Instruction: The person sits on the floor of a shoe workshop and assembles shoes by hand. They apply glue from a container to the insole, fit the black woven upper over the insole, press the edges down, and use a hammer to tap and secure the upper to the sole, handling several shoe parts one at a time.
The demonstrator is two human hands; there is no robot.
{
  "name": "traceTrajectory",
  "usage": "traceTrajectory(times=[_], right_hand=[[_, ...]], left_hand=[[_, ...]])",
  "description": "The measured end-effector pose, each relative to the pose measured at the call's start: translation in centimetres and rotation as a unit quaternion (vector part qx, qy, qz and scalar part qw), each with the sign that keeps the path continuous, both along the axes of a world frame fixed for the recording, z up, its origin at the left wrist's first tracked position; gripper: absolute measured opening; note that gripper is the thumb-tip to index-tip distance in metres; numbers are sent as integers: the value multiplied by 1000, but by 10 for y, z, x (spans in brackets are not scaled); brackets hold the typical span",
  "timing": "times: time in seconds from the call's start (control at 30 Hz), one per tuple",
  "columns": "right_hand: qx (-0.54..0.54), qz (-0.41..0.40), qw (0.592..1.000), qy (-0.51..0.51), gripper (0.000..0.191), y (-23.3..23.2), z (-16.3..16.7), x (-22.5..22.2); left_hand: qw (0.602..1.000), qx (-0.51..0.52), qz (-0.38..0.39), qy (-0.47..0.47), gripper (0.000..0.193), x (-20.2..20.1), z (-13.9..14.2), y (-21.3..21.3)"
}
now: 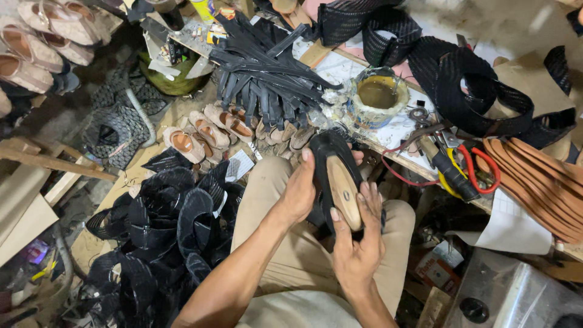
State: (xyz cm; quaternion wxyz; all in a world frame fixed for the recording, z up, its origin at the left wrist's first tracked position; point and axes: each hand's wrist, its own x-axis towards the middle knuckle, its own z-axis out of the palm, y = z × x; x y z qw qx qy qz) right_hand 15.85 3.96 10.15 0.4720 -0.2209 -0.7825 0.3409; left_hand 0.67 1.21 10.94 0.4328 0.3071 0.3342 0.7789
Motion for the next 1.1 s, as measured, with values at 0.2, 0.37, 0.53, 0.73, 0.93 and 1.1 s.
traceTrajectory(times=[0.2, 0.37, 0.53, 0.73, 0.93, 1.1], right_hand=[[-58, 36, 994, 88, 41, -2, -22, -1], [-256, 22, 964, 71, 48, 20, -20, 8], [-554, 127, 803, 178, 55, 51, -26, 4], [-777, 266, 557, 120, 45, 36, -56, 13], [-711, 385, 587, -44, 40, 61, -66, 7], [-489, 372, 741, -273, 52, 117, -45, -52]], left_hand=[[993, 12, -17, 112, 74, -5, 15, -16], [985, -79, 73, 136, 62, -1, 37, -19], [936, -236, 187, 182, 53, 15, 40, -24], [967, -130, 168, 142, 32, -2, 22, -29], [974, 4, -51, 219, 70, -61, 13, -67], [975, -133, 28, 176, 71, -69, -20, -91]])
